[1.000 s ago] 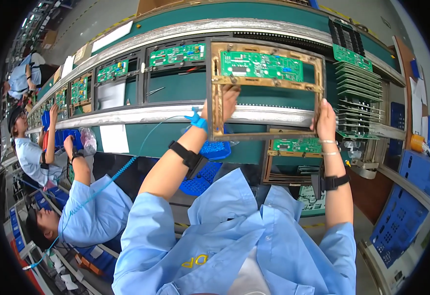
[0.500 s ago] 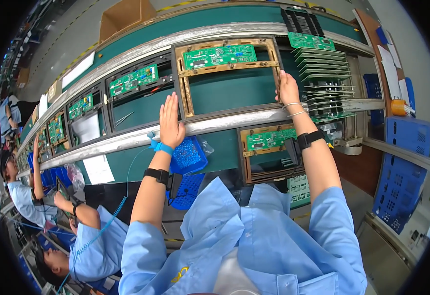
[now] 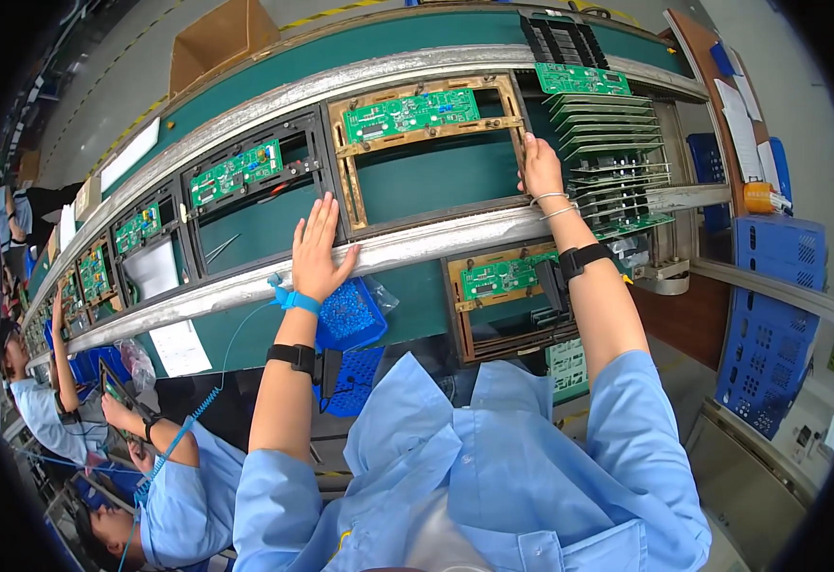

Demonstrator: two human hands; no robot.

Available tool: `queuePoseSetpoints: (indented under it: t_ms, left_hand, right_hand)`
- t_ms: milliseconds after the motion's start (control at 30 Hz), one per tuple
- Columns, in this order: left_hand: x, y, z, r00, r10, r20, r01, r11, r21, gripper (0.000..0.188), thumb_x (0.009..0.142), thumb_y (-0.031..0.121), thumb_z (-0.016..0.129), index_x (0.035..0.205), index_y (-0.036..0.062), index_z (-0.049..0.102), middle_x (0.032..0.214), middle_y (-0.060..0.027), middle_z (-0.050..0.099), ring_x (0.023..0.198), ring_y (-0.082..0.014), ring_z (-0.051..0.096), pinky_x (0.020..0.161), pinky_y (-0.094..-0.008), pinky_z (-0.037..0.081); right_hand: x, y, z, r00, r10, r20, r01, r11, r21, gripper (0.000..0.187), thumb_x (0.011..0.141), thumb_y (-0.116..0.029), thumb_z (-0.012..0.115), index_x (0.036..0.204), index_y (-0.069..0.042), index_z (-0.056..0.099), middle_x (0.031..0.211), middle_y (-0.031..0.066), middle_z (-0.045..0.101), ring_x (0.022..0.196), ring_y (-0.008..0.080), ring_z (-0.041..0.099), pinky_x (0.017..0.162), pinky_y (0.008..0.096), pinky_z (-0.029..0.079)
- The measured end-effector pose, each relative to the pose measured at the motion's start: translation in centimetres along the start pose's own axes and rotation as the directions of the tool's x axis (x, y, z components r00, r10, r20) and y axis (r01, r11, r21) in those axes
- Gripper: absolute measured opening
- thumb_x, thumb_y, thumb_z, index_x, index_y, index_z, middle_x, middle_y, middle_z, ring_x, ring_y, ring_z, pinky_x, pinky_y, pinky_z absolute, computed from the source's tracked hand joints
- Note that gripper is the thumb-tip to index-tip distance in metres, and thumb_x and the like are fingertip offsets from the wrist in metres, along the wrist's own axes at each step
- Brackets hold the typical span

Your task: The person picks up a blue component from a container and inserts it into a circuit board held in a frame. They then lift the frame from the assembly line and place it onto a stack of boards.

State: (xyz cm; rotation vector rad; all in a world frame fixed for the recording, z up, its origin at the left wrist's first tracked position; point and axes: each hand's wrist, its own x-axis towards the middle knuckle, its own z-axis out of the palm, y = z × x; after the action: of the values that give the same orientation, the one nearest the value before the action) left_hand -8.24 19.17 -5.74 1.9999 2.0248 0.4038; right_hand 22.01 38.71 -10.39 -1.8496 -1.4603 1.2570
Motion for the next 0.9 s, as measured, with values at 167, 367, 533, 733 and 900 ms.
queuePoseSetpoints:
  t_ms: [167, 367, 533, 733, 900]
  left_hand:
    - [0.0, -0.3, 0.4, 1.0, -0.001, -0.004, 0.001, 0.999, 0.044, 0.061, 0.077, 0.027, 0.054, 0.13, 0.0086, 0.031, 0.137, -0.0064, 0.028, 0.126, -0.0221, 0.026, 0.101, -0.0412, 0.02]
    - [-0.2, -0.4, 0.9, 1.0, -0.006, -0.009, 0.006, 0.996, 0.086, 0.059, 0.077, 0.027, 0.052, 0.13, 0.01, 0.033, 0.137, -0.0052, 0.029, 0.126, -0.0224, 0.027, 0.1, -0.0424, 0.021]
    - [-0.7, 0.0, 0.7, 1.0, 0.002, -0.015, 0.0, 0.987, 0.161, 0.059, 0.077, 0.028, 0.051, 0.13, 0.0113, 0.032, 0.137, -0.0046, 0.028, 0.127, -0.0217, 0.026, 0.1, -0.0436, 0.021]
    - [-0.1, 0.0, 0.8, 0.999, 0.029, -0.021, -0.026, 0.992, 0.123, 0.062, 0.075, 0.031, 0.052, 0.131, 0.0125, 0.032, 0.137, -0.0052, 0.027, 0.127, -0.022, 0.025, 0.1, -0.0446, 0.021]
    - [-0.8, -0.1, 0.0, 0.97, 0.032, -0.241, -0.021, 0.999, 0.045, 0.05, 0.074, 0.021, 0.054, 0.122, 0.0101, 0.042, 0.129, -0.0089, 0.038, 0.12, -0.024, 0.034, 0.097, -0.0437, 0.025]
  right_hand:
    - [0.2, 0.2, 0.6, 1.0, -0.005, -0.018, 0.005, 1.0, -0.013, 0.042, 0.09, -0.039, 0.034, 0.085, -0.001, 0.05, 0.052, 0.0057, 0.046, 0.037, 0.0144, 0.048, 0.031, 0.0257, 0.039]
    - [-0.1, 0.5, 1.2, 0.999, -0.01, -0.041, 0.009, 0.999, -0.034, 0.043, 0.09, -0.04, 0.034, 0.085, 0.0, 0.051, 0.052, 0.0067, 0.047, 0.038, 0.0151, 0.049, 0.032, 0.0265, 0.039]
    - [0.0, 0.8, 0.9, 1.0, 0.014, 0.002, -0.014, 0.996, -0.083, 0.045, 0.089, -0.042, 0.033, 0.091, 0.001, 0.049, 0.056, 0.0093, 0.049, 0.043, 0.0184, 0.051, 0.041, 0.0301, 0.042]
    - [1.9, 3.1, 0.8, 0.968, -0.196, -0.154, 0.089, 0.848, -0.522, 0.058, 0.088, -0.047, 0.032, 0.121, 0.0, 0.035, 0.109, 0.0258, 0.046, 0.103, 0.0326, 0.048, 0.089, 0.037, 0.037]
    - [-7.8, -3.6, 3.8, 0.826, -0.555, -0.098, 0.459, 0.763, -0.454, 0.059, 0.083, -0.04, 0.046, 0.127, -0.002, 0.031, 0.126, 0.0248, 0.03, 0.118, 0.0375, 0.029, 0.099, 0.0387, 0.023]
